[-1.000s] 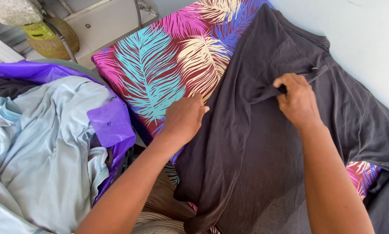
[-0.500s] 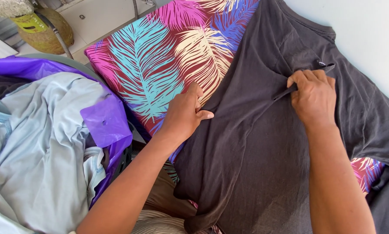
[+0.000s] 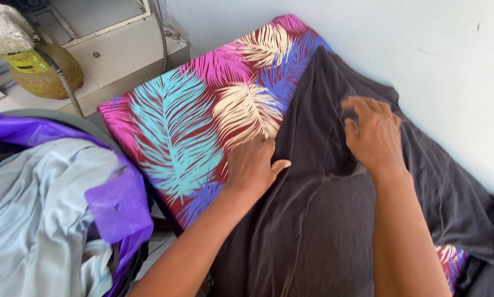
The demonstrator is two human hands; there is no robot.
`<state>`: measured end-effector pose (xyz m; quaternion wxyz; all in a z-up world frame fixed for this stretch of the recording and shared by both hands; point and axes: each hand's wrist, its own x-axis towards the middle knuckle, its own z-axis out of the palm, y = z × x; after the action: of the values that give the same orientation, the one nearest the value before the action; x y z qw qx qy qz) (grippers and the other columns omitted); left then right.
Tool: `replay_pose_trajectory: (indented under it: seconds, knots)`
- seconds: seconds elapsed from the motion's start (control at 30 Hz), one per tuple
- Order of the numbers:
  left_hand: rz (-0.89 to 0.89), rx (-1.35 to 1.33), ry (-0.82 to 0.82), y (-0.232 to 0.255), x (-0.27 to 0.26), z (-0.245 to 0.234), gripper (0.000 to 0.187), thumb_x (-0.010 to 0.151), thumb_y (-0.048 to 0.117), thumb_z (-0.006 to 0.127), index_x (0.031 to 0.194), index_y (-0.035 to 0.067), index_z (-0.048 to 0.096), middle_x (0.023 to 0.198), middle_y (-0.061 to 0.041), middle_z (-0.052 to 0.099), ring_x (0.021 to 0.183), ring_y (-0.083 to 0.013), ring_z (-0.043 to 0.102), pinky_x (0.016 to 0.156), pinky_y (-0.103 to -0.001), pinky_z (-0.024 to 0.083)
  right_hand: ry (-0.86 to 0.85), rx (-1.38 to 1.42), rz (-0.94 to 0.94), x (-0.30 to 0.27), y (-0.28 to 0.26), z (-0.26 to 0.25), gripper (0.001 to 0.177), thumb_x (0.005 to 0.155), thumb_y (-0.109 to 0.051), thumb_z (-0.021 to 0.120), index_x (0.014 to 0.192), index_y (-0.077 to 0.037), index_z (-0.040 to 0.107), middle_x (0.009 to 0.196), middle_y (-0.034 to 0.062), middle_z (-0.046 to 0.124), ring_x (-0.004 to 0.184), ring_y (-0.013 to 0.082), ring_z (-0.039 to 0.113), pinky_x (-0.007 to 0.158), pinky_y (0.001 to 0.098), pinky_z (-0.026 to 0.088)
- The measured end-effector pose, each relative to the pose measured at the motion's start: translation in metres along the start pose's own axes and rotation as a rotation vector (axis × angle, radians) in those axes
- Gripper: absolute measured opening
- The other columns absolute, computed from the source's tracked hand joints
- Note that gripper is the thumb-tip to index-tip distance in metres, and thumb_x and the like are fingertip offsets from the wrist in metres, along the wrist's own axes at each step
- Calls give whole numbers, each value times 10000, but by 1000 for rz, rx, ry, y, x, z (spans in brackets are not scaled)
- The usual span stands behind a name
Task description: The person folds a black t-shirt by hand on a colorful patterned surface, smoothing the fabric and tucking in the sleeves.
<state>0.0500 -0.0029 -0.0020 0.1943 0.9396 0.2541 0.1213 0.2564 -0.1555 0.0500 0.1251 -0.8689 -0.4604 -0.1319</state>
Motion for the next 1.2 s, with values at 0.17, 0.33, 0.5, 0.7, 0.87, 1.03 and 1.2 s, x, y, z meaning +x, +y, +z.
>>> replay_pose_trajectory:
  seconds: [0.17,0.33,0.5,0.7,0.87,1.03,1.2]
  knots:
    - [59,-189,130,-16,3,14,293,943,354,773,750,200,615,735,60,632,622,-236,643,478,-429,428,76,160,144,104,60,78,465,1034,-259,594,1373,58,604,1293,305,622,1142,517,579,945,600,438]
    - [-21,-668,227,-31,7,-3,370,961,155,744,708,140,474,677,3,493,550,-170,460,556,-368,369,-4,213,282,152,97,138,245,1026,-313,677,1023,-80,751,971,106,731,936,377,638,767,499,451]
    - [-22,-512,164,-30,7,3,242,1048,197,586,834,100,528,763,-48,525,580,-280,510,530,-446,381,123,186,385,158,118,162,181,1072,-196,590,983,-43,628,909,222,690,894,489,598,755,571,423]
    - [-47,-170,132,-18,11,3,187,1041,254,578,957,89,602,850,-84,594,538,-370,604,430,-489,458,4,199,350,168,58,116,363,942,-334,530,1209,-129,666,1172,156,740,1110,462,627,913,564,433]
    - [21,-53,66,-15,9,7,144,909,111,778,930,109,636,807,-11,614,631,-299,673,378,-418,442,-39,66,206,194,94,158,354,1057,-404,785,1024,-53,753,886,181,712,835,441,649,643,557,482]
    - [-11,-142,105,-20,12,7,168,1038,210,645,905,117,604,743,-25,587,496,-308,586,398,-438,414,53,224,433,215,106,180,663,1116,-454,818,632,-125,507,612,27,361,633,242,388,642,479,381]
    - [3,-27,113,-12,8,9,124,1039,205,628,943,130,608,787,-22,591,528,-277,613,372,-419,400,192,-46,293,222,114,204,534,1099,-471,768,715,-104,711,695,166,685,662,481,626,579,593,456]
